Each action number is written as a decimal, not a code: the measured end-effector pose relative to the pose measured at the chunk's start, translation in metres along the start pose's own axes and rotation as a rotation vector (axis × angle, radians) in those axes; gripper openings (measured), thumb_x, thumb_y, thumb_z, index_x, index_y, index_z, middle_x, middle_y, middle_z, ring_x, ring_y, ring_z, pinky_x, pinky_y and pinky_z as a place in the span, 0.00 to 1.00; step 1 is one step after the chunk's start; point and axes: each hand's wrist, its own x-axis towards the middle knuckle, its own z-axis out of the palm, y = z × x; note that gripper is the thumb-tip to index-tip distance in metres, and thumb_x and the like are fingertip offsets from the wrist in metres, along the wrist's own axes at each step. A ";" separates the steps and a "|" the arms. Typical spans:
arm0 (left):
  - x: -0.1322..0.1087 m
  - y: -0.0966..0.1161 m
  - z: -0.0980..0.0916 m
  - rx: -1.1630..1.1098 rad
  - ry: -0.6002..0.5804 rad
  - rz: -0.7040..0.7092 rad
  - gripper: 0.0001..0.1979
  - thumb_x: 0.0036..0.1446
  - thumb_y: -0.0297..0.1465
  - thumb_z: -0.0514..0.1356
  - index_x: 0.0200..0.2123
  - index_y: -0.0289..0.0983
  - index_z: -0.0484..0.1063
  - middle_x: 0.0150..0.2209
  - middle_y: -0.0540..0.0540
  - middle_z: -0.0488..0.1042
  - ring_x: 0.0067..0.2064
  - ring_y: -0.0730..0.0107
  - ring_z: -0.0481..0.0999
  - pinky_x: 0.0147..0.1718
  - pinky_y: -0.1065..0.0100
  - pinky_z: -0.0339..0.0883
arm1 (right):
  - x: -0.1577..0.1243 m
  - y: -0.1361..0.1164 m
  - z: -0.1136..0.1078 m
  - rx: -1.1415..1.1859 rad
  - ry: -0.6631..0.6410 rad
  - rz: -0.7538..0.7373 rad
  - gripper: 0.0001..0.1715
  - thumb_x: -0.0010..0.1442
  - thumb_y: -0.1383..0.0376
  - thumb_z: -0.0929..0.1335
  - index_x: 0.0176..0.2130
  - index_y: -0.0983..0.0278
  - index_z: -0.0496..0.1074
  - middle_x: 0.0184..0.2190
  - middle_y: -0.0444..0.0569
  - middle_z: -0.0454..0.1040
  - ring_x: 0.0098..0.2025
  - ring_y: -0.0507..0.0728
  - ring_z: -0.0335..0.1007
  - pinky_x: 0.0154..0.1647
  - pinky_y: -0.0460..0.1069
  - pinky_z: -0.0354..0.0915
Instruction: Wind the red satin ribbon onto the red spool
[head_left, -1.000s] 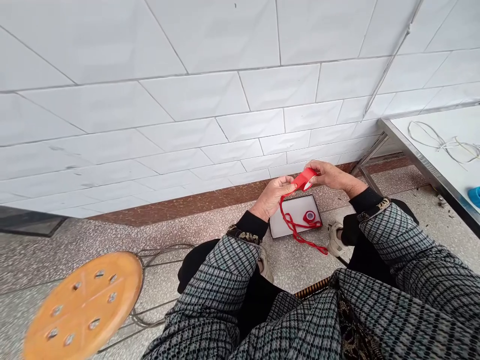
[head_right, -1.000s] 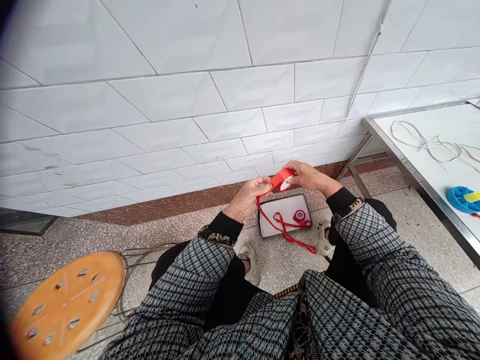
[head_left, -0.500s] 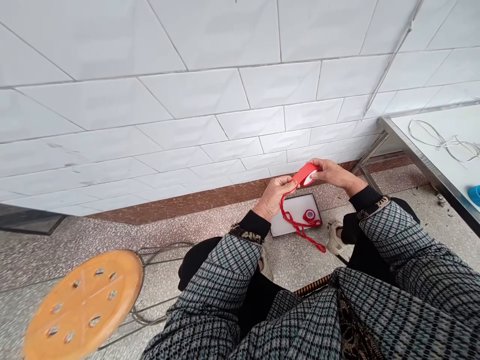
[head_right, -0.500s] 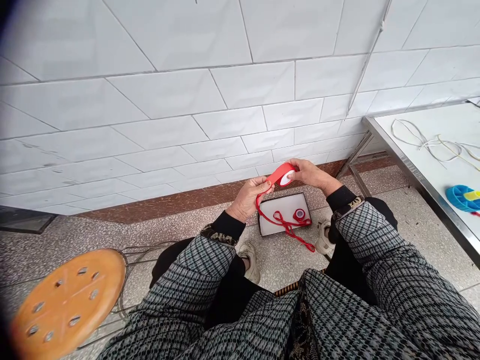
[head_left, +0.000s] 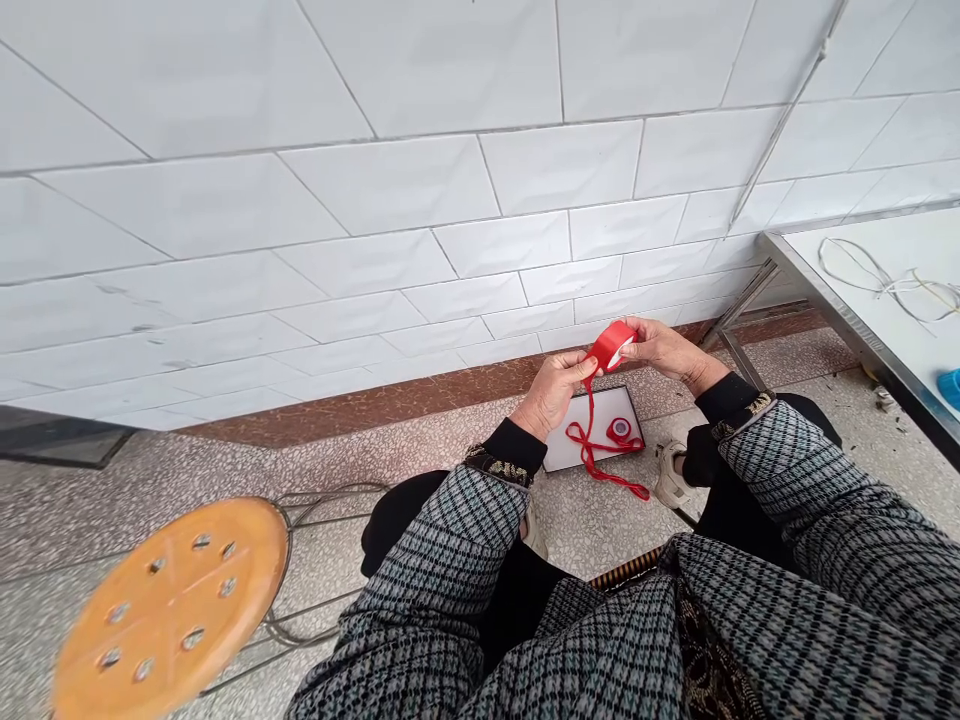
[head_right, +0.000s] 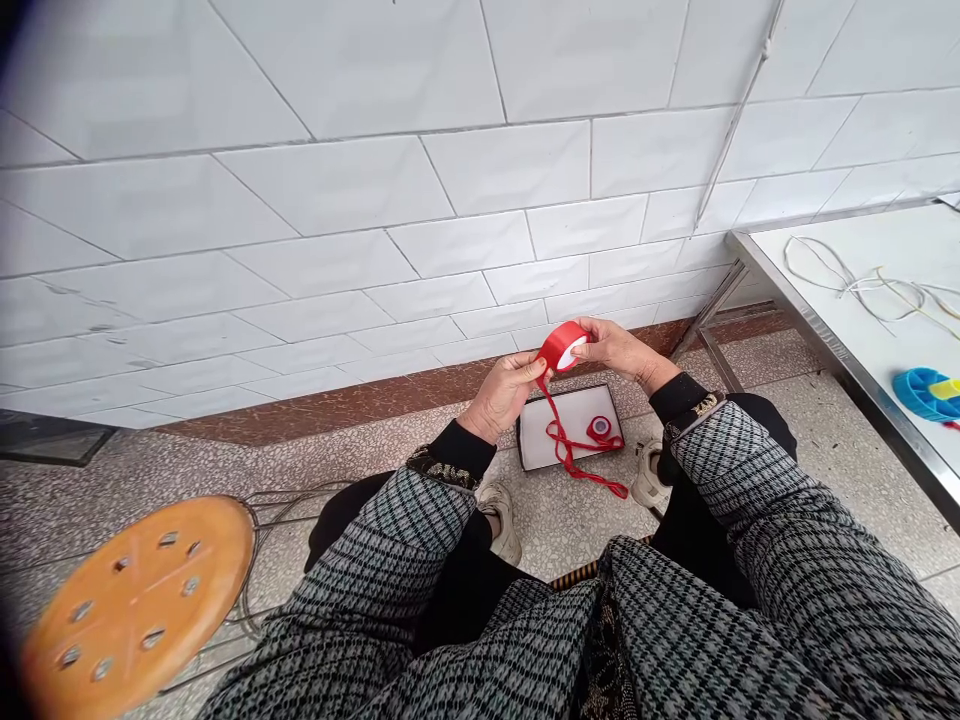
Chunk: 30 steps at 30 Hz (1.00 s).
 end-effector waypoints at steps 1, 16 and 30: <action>0.000 0.000 0.001 -0.016 0.009 0.006 0.20 0.41 0.44 0.79 0.23 0.35 0.79 0.25 0.47 0.76 0.30 0.72 0.69 0.36 0.67 0.64 | 0.000 0.001 0.000 0.011 -0.004 0.006 0.30 0.45 0.53 0.87 0.40 0.64 0.79 0.34 0.46 0.83 0.35 0.53 0.78 0.41 0.47 0.75; -0.004 -0.005 0.011 -0.518 -0.016 0.036 0.25 0.48 0.34 0.79 0.19 0.37 0.63 0.18 0.54 0.58 0.25 0.77 0.63 0.27 0.71 0.60 | 0.004 0.010 -0.005 0.112 0.060 -0.029 0.31 0.46 0.56 0.87 0.43 0.64 0.79 0.37 0.46 0.83 0.38 0.53 0.80 0.46 0.48 0.78; -0.007 -0.003 0.014 -0.404 0.021 0.036 0.21 0.45 0.29 0.78 0.32 0.38 0.67 0.22 0.59 0.59 0.21 0.83 0.53 0.22 0.75 0.48 | 0.003 0.012 0.007 0.203 0.050 -0.044 0.33 0.43 0.57 0.88 0.43 0.63 0.77 0.38 0.44 0.82 0.39 0.52 0.80 0.47 0.47 0.79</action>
